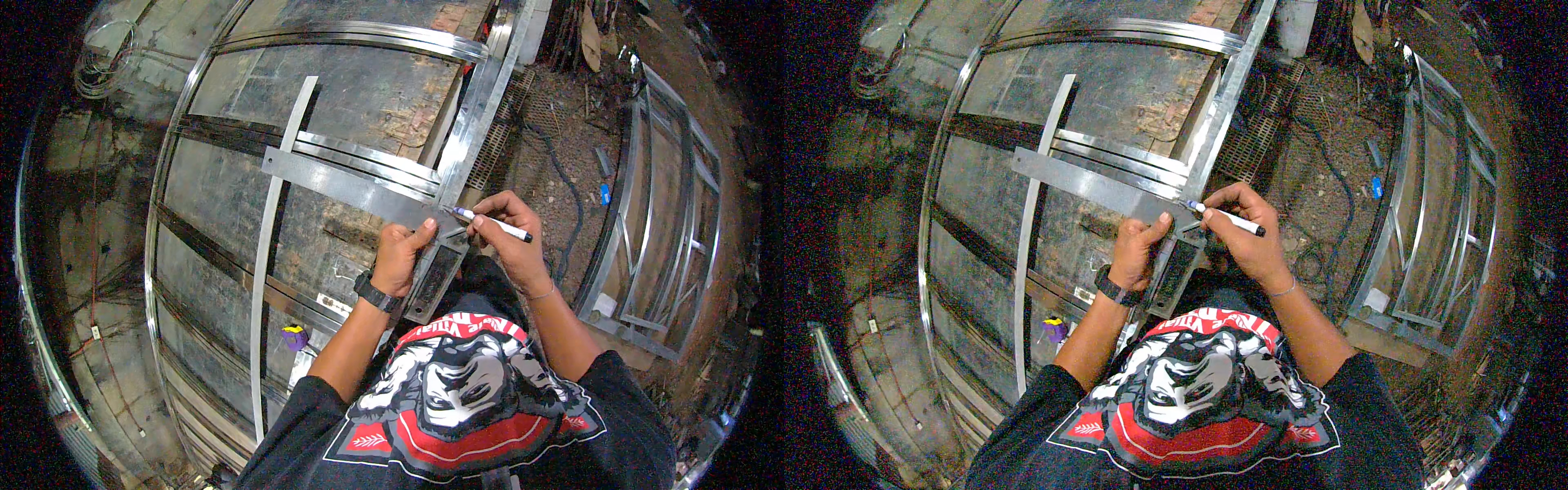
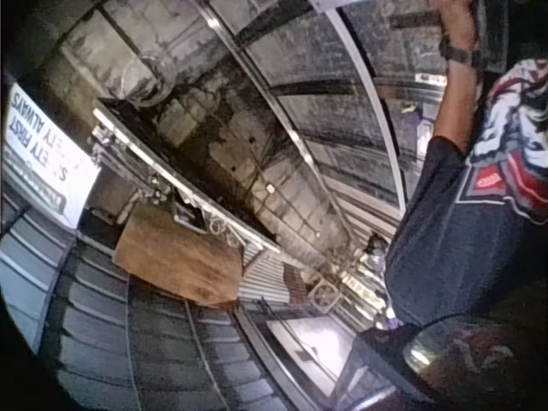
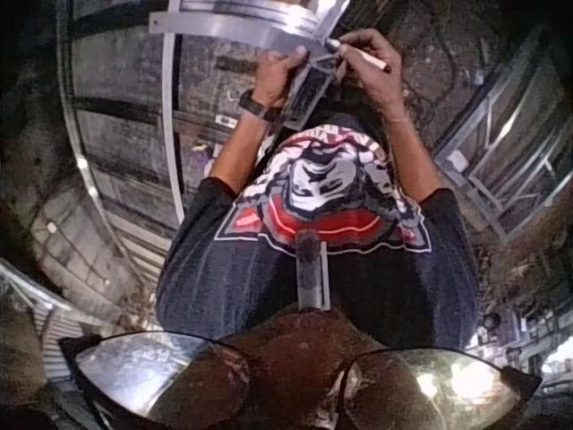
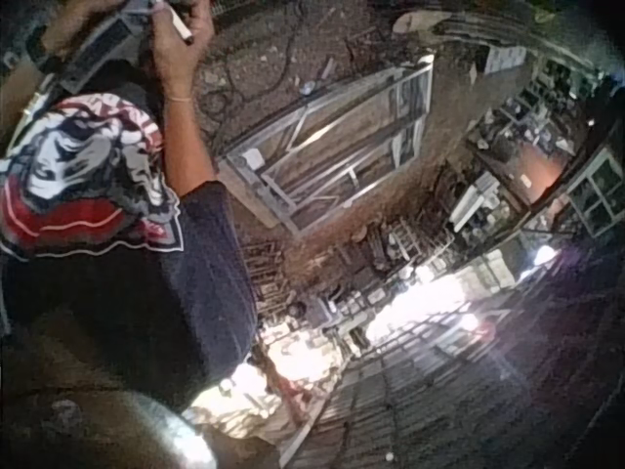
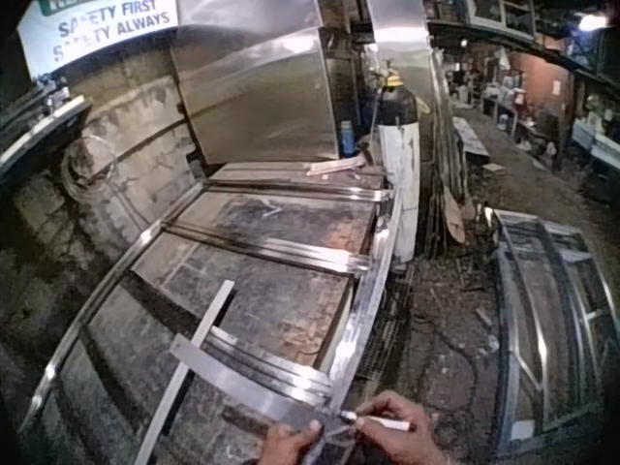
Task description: The person measures a metal frame with a tape measure and marks it with a marker. They then use a try square to draw straight lines on the metal frame.
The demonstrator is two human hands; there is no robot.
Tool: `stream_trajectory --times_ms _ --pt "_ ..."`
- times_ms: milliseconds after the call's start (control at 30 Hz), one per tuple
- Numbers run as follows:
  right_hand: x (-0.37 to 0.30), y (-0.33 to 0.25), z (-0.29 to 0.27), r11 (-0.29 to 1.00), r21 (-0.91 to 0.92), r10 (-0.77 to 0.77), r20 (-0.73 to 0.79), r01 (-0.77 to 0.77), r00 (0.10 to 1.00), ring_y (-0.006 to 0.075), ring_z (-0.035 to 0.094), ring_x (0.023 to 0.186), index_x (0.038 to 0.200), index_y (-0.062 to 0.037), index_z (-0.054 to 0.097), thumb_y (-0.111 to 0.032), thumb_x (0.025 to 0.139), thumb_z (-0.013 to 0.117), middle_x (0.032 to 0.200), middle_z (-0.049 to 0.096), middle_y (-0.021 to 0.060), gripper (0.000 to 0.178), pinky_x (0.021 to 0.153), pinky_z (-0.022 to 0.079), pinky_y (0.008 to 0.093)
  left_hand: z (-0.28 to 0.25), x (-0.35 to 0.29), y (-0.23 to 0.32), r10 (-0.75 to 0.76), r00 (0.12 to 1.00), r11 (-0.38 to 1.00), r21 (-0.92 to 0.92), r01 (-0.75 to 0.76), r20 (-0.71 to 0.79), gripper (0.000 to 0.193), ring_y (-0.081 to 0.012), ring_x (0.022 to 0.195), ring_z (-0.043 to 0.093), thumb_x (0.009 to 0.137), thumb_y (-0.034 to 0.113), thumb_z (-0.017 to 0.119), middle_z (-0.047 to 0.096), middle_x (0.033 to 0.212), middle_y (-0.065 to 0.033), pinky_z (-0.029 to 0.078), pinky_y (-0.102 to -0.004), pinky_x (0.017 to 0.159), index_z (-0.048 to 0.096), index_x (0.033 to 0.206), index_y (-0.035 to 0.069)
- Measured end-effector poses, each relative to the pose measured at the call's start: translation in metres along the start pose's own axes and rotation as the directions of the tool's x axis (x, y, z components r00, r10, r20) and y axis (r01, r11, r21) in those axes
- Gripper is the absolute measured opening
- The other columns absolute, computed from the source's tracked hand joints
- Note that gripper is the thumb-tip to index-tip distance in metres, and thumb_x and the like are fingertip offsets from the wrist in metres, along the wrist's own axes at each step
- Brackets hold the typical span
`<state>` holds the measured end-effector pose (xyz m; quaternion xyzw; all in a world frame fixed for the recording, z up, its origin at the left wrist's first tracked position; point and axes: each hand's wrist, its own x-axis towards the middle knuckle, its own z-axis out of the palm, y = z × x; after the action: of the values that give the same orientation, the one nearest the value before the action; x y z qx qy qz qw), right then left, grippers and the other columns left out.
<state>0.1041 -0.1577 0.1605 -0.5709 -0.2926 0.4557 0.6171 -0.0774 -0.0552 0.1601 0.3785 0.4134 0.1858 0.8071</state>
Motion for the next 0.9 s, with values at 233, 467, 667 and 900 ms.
stream_trajectory --times_ms 233,467,667,900 --pt "0.000 0.002 0.001 0.994 -0.104 -0.033 0.026 0.035 0.999 0.0079 0.065 0.074 0.104 -0.0035 0.063 -0.011 0.095 0.070 0.087 0.070 0.0047 0.014 0.062 0.050 0.0226 -0.001 -0.001 0.003 -0.002 1.000 1.000 -0.020 0.002 0.025 0.031 -0.0087 0.060 0.062 0.096 0.030 0.076 0.071 0.073 -0.0002 0.047 -0.0266 0.055 0.071 0.075 0.007" --pt "-0.018 0.008 -0.022 0.999 -0.029 0.023 -0.115 -0.027 0.993 0.0117 0.067 0.081 0.110 -0.0026 0.062 -0.012 0.096 0.069 0.096 0.070 0.0070 0.018 0.071 0.057 0.0273 -0.003 0.000 -0.002 -0.013 1.000 0.998 -0.061 0.013 -0.010 0.029 -0.0099 0.058 0.063 0.095 0.027 0.076 0.071 0.072 -0.0007 0.048 -0.0278 0.054 0.071 0.076 0.007" --pt "-0.028 0.045 0.009 0.997 0.071 0.030 -0.151 -0.019 0.988 0.0108 0.066 0.092 0.120 -0.0052 0.057 -0.001 0.092 0.074 0.112 0.068 0.0059 0.033 0.082 0.056 0.0262 -0.015 0.010 -0.018 0.038 0.998 0.999 -0.015 -0.039 -0.041 0.024 -0.0106 0.064 0.065 0.094 0.026 0.077 0.073 0.079 -0.0010 0.050 -0.0271 0.060 0.073 0.081 0.007" --pt "-0.020 0.039 0.029 0.926 0.368 0.005 -0.245 0.088 0.970 0.0073 0.063 0.086 0.116 -0.0077 0.057 0.003 0.087 0.078 0.100 0.066 0.0014 0.037 0.077 0.053 0.0222 -0.008 0.003 0.000 -0.003 0.995 1.000 -0.021 0.005 0.095 0.018 -0.0105 0.078 0.067 0.093 0.020 0.077 0.074 0.092 -0.0014 0.051 -0.0275 0.072 0.073 0.101 0.005"
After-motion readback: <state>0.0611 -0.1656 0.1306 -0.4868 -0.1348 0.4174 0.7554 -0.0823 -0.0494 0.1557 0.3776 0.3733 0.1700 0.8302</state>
